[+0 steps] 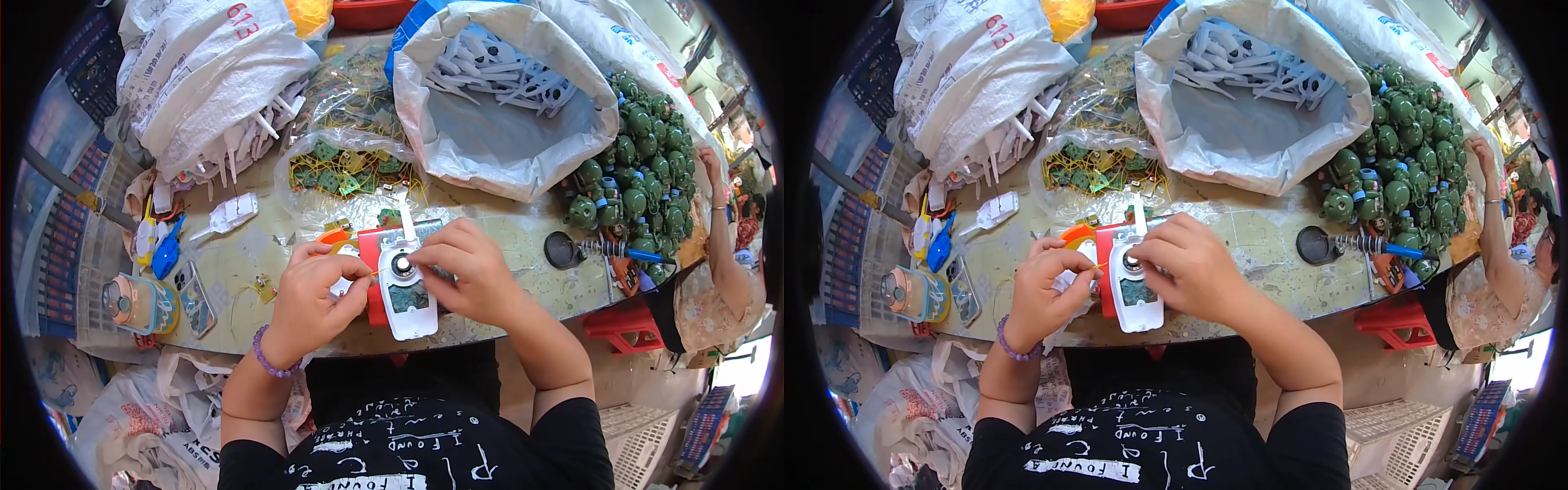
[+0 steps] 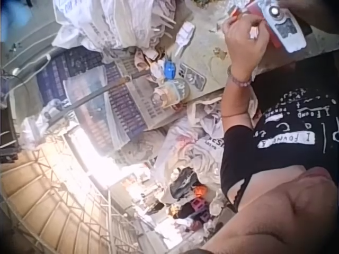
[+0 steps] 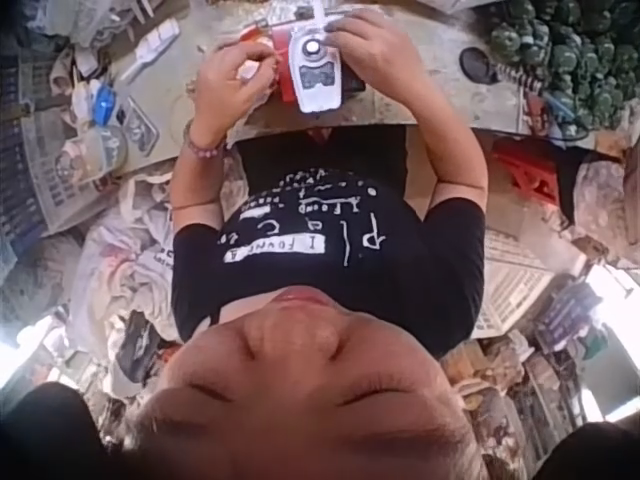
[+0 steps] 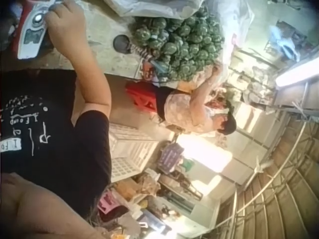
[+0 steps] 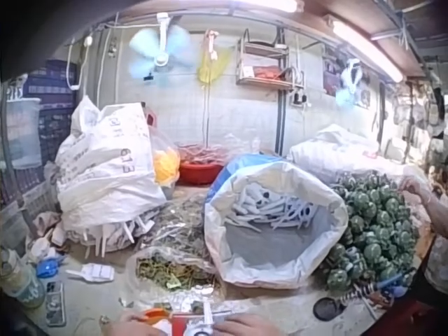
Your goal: Soldering wires and components onto small circuit boards for toy assembly.
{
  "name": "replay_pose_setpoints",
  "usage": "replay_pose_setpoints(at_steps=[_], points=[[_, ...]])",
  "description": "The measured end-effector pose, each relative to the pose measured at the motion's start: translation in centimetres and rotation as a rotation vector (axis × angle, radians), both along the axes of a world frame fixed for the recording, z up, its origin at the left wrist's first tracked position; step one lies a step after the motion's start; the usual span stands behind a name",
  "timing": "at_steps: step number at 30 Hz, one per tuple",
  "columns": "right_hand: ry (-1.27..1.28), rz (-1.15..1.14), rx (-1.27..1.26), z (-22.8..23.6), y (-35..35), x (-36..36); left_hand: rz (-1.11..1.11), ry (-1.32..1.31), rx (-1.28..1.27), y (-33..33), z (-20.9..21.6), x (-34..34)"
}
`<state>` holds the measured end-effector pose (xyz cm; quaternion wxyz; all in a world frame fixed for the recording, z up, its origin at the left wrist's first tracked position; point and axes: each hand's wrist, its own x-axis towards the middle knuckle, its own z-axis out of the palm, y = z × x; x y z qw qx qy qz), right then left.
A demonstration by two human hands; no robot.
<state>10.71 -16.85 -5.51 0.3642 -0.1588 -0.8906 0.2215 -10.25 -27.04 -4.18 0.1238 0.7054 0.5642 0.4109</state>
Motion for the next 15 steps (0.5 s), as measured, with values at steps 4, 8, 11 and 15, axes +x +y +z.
replay_pose_setpoints(at_steps=[4,8,11,15], points=[[0.07,0.071,-0.19,-0.1,-1.2,-1.7,-0.042,-0.011,-0.03,0.1,0.4,0.3],[0.071,0.049,-0.188,-0.5,-1.7,-2.0,-0.054,0.02,-0.009,0.0,0.3,0.3],[-0.013,-0.127,-0.179,-0.2,-2.9,-1.0,-0.035,0.038,0.027,0.1,0.1,0.2],[-0.151,-0.208,-0.035,-0.2,-4.8,0.3,-0.039,-0.018,-0.003,0.2,-0.6,-0.3]])
